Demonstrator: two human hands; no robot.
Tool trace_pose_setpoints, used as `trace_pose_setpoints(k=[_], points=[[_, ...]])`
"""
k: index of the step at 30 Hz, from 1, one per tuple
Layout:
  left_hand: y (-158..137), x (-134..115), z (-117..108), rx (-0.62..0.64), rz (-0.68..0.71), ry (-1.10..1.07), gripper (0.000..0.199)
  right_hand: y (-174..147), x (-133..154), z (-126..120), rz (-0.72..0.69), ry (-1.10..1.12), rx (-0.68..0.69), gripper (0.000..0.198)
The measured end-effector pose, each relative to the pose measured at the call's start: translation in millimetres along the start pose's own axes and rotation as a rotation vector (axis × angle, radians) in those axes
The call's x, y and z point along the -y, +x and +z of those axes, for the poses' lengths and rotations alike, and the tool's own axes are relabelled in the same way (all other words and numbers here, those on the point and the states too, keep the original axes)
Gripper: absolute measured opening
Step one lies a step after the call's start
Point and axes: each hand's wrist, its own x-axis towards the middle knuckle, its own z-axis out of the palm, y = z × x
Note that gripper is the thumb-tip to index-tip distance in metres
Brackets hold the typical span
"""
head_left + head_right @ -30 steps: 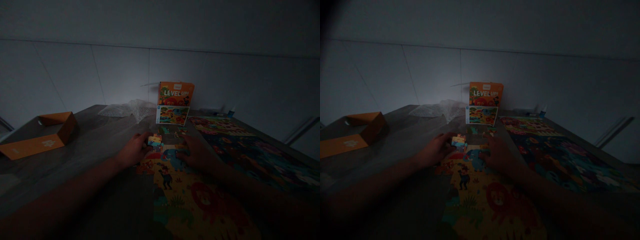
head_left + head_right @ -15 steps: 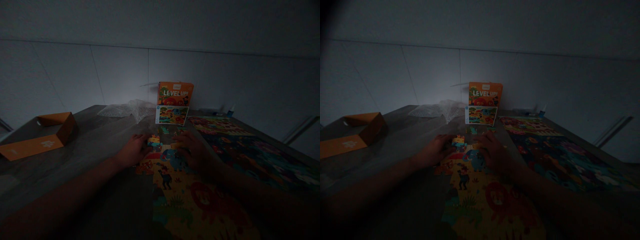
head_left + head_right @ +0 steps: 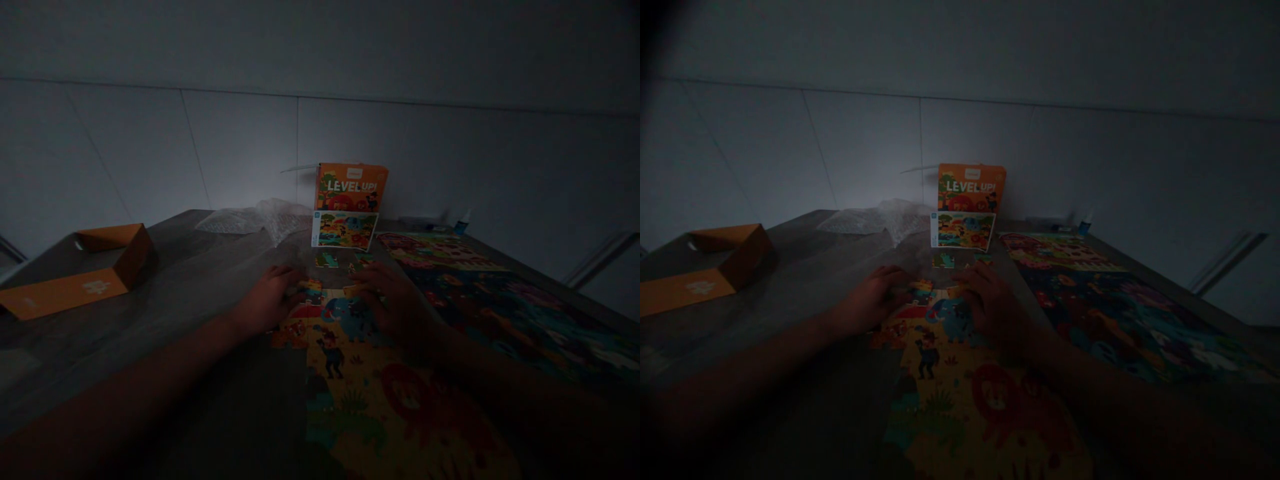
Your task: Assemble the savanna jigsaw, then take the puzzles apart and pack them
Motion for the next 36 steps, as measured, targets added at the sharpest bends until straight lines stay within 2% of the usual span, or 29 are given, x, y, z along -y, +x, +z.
trace_pose_setpoints(k=[5, 10, 14, 18, 22, 26, 28, 32, 36], points=[[-0.4, -5.5, -4.1, -0.03, 0.091, -0.061, 0.026, -0.2, 5.0, -2.4, -0.026, 0.021, -0.051, 0.02], [-1.5, -11.6, -6.7, 0.022, 0.178, -0.124, 0.031, 0.8, 6.5, -2.7, 0.014, 0.087, -0.09, 0.015], [-3.7, -12.3, -3.6, 0.086, 0.16, -0.109, 0.043, -1.2, -2.3, 3.6, 0.106, 0.075, 0.048, 0.027], [-3.8, -8.5, -0.4, 0.069, 0.092, -0.051, 0.052, -4.0, -10.1, 9.6, 0.149, 0.07, 0.195, 0.036], [-2.5, -9.2, -2.3, 0.053, 0.107, -0.066, 0.055, -4.4, -7.4, 8.4, 0.112, 0.084, 0.184, 0.032], [-4.2, -19.3, -5.4, 0.047, 0.262, -0.206, 0.042, -3.4, 8.0, 4.4, 0.023, 0.172, 0.113, 0.026], [-5.9, -25.3, -5.1, 0.053, 0.29, -0.316, 0.031, -3.3, 16.1, 4.6, 0.021, 0.23, 0.105, 0.029], [-7.1, -30.1, -1.3, 0.012, 0.183, -0.441, 0.016, -4.3, 20.6, 8.0, 0.066, 0.312, 0.16, 0.043], [-5.5, -25.1, 1.3, -0.006, 0.116, -0.407, 0.014, -5.2, 13.2, 9.1, 0.145, 0.274, 0.297, 0.059]])
